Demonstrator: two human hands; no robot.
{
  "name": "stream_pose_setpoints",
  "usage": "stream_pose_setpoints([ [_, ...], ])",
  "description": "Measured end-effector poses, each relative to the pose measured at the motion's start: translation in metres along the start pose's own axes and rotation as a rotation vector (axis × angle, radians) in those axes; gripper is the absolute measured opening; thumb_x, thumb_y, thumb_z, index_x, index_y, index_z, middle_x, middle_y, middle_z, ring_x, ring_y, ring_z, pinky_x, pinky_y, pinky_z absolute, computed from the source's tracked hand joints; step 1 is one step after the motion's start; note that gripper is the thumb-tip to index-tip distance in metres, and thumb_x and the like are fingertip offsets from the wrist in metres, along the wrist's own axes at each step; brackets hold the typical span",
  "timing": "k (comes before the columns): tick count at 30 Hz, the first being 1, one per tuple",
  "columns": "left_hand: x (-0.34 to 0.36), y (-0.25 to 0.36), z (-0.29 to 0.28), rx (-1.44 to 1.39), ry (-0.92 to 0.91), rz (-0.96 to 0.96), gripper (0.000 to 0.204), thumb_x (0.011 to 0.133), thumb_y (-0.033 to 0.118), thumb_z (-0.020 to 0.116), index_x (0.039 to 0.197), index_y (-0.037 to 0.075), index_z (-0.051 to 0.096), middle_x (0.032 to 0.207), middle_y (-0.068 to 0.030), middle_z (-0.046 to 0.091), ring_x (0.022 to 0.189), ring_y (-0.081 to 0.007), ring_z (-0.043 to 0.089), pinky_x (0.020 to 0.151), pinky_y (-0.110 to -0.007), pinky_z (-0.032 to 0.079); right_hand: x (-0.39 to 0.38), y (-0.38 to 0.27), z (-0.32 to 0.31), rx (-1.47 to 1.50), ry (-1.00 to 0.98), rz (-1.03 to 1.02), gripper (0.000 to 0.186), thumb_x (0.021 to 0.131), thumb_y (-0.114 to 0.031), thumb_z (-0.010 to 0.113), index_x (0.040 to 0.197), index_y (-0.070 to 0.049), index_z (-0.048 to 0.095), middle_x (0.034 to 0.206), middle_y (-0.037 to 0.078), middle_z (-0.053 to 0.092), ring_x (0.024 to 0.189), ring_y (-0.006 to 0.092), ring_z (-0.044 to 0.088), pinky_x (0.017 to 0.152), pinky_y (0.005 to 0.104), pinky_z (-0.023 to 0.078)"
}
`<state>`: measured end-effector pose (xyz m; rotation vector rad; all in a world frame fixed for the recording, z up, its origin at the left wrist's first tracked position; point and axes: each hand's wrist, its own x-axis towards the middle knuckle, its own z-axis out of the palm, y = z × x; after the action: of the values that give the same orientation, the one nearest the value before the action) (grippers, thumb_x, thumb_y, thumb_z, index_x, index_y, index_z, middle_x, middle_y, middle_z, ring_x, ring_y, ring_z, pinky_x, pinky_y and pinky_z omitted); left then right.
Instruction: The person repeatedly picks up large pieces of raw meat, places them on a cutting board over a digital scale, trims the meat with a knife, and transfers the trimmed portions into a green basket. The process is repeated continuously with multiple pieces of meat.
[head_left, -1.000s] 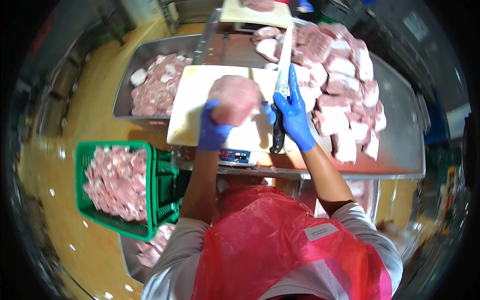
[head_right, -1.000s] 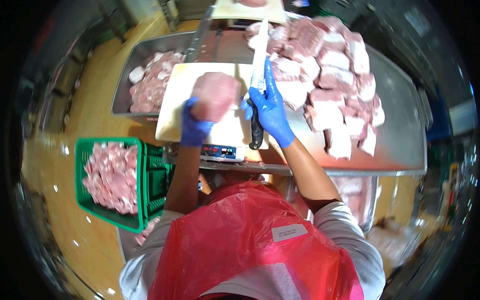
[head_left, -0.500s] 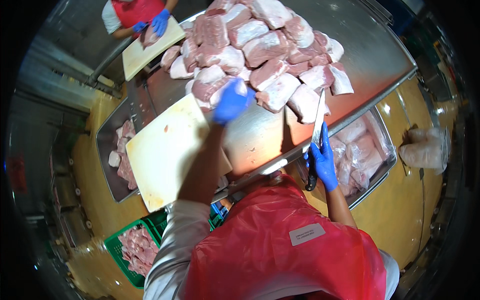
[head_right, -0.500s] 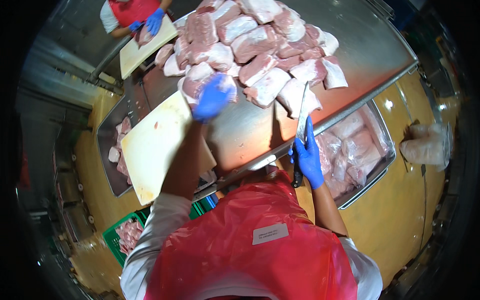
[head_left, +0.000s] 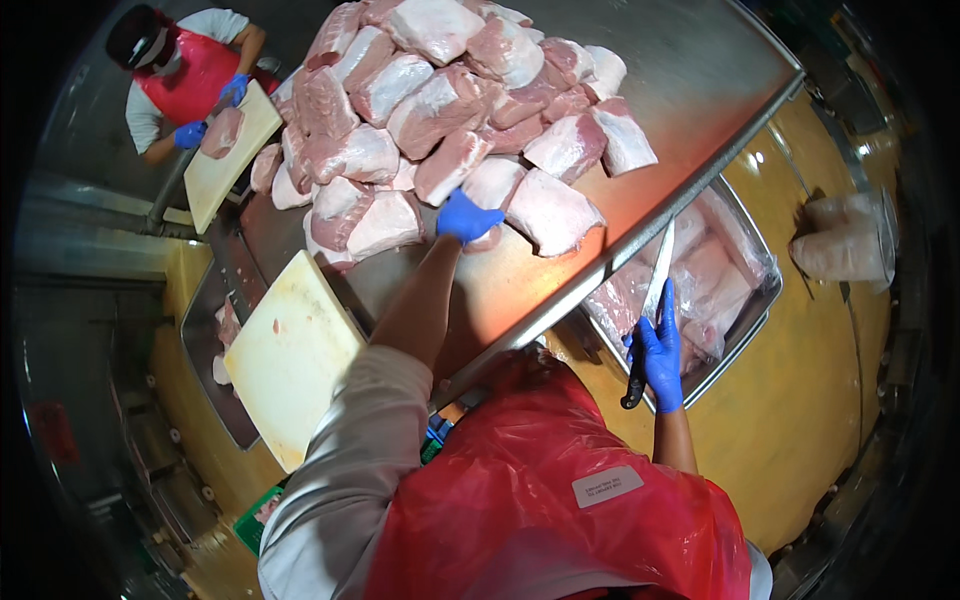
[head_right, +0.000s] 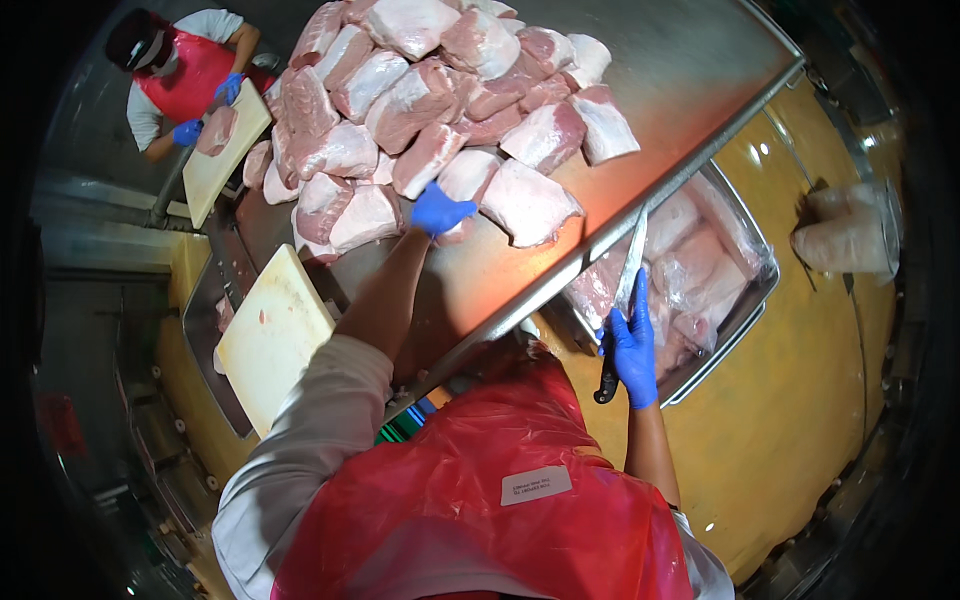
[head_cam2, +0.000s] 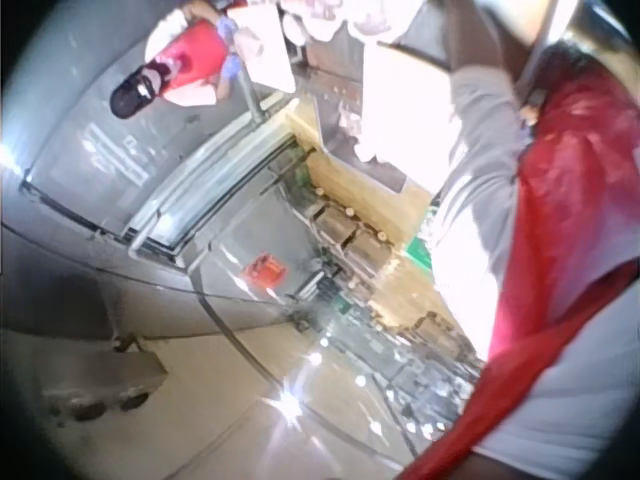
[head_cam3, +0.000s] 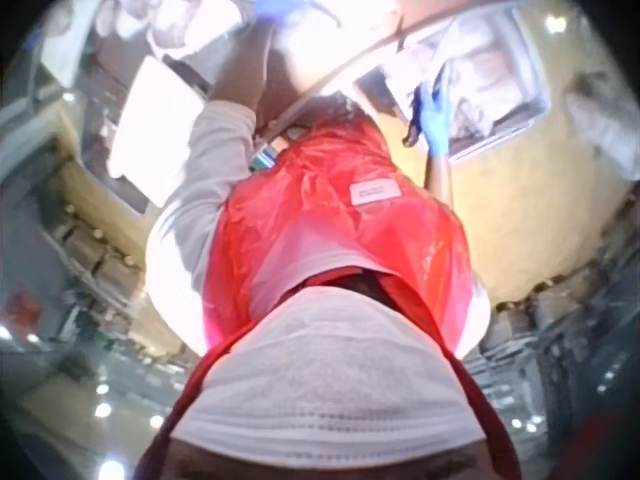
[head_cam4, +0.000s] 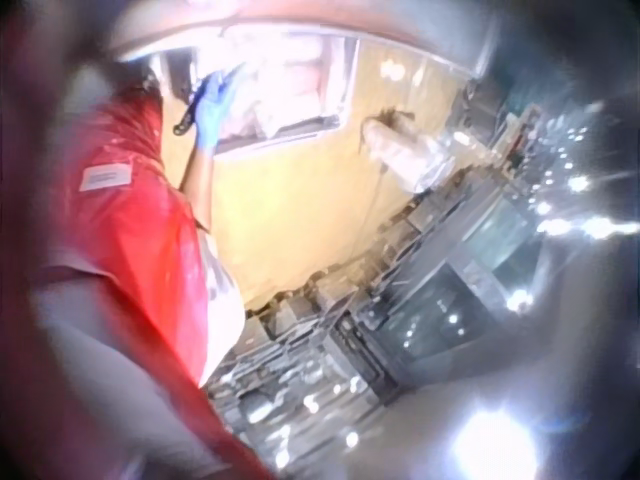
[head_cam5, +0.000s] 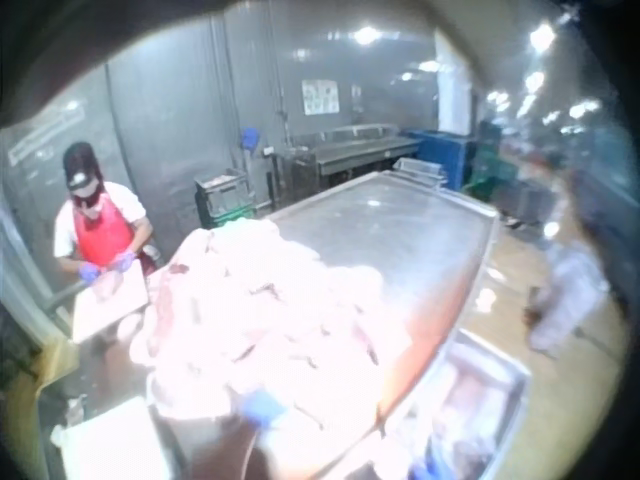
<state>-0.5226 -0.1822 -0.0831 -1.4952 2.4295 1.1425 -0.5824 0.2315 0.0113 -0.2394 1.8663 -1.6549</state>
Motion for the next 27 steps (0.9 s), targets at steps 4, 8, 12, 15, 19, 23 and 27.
stream_pose_setpoints([
  [4, -0.053, -0.093, 0.012, -0.671, 0.03, 0.815, 0.066, 0.078, 0.028, 0.082, 0.134, 0.007, 0.053, 0.124, -0.0089, 0.061, 0.111, -0.0234, 0.059, 0.1, -0.037, 0.049, 0.028, -0.01, 0.022, -0.002, -0.167, 0.012, 0.076, 0.101, -0.002, 0.049, 0.164, -0.026, 0.013, 0.078, -0.001, 0.053, 0.061, 0.0079, 0.052, 0.051, 0.0231, 0.045],
  [8, -0.178, -0.091, -0.044, -0.323, 0.405, 0.666, 0.049, 0.084, 0.033, 0.075, 0.125, 0.011, 0.062, 0.118, -0.0077, 0.067, 0.102, -0.0262, 0.065, 0.086, -0.04, 0.053, 0.049, -0.019, 0.053, -0.012, -0.307, -0.037, 0.075, 0.102, -0.001, 0.048, 0.164, -0.026, 0.014, 0.078, 0.0, 0.055, 0.058, 0.0075, 0.051, 0.05, 0.023, 0.044],
  [12, -0.284, -0.095, -0.166, 0.347, 0.317, 0.185, 0.041, 0.084, 0.031, 0.072, 0.119, 0.011, 0.068, 0.113, -0.0112, 0.071, 0.094, -0.0363, 0.067, 0.073, -0.043, 0.055, 0.059, -0.022, 0.097, 0.017, -0.505, -0.045, 0.076, 0.104, -0.005, 0.05, 0.163, -0.032, 0.01, 0.077, 0.002, 0.056, 0.06, 0.0088, 0.053, 0.049, 0.0236, 0.044],
  [15, -0.332, -0.171, -0.197, 0.209, 0.528, 0.173, 0.035, 0.086, 0.033, 0.071, 0.11, 0.008, 0.069, 0.104, -0.0123, 0.073, 0.089, -0.0322, 0.07, 0.073, -0.043, 0.057, 0.051, -0.03, 0.141, -0.093, -0.638, -0.076, 0.075, 0.104, -0.007, 0.05, 0.163, -0.032, 0.011, 0.077, 0.002, 0.057, 0.06, 0.0091, 0.054, 0.049, 0.0239, 0.045],
  [19, -0.378, -0.256, -0.219, -1.728, 0.38, -0.199, 0.029, 0.094, 0.035, 0.063, 0.103, 0.008, 0.07, 0.097, -0.0102, 0.073, 0.081, -0.0256, 0.07, 0.07, -0.041, 0.057, 0.028, -0.043, 0.187, -0.187, -0.786, -0.126, 0.074, 0.104, -0.007, 0.049, 0.163, -0.032, 0.013, 0.073, 0.002, 0.058, 0.057, 0.0087, 0.053, 0.049, 0.0236, 0.045],
  [23, -0.421, -0.3, -0.201, -0.732, 0.881, -0.32, 0.041, 0.094, 0.032, 0.067, 0.125, 0.005, 0.064, 0.11, -0.0111, 0.07, 0.091, -0.0229, 0.068, 0.081, -0.036, 0.057, 0.004, -0.051, 0.224, -0.297, -0.857, -0.173, 0.072, 0.104, -0.008, 0.049, 0.163, -0.031, 0.015, 0.07, 0.001, 0.056, 0.055, 0.0076, 0.05, 0.048, 0.0234, 0.044],
  [27, -0.417, -0.295, -0.169, -0.021, 1.059, -0.164, 0.073, 0.083, 0.032, 0.08, 0.141, 0.0, 0.05, 0.14, -0.0251, 0.053, 0.128, -0.0372, 0.053, 0.106, -0.044, 0.044, -0.027, -0.049, 0.262, -0.481, -0.936, -0.41, 0.074, 0.099, -0.005, 0.048, 0.163, -0.025, 0.016, 0.067, 0.003, 0.056, 0.054, 0.009, 0.048, 0.05, 0.0269, 0.044],
])
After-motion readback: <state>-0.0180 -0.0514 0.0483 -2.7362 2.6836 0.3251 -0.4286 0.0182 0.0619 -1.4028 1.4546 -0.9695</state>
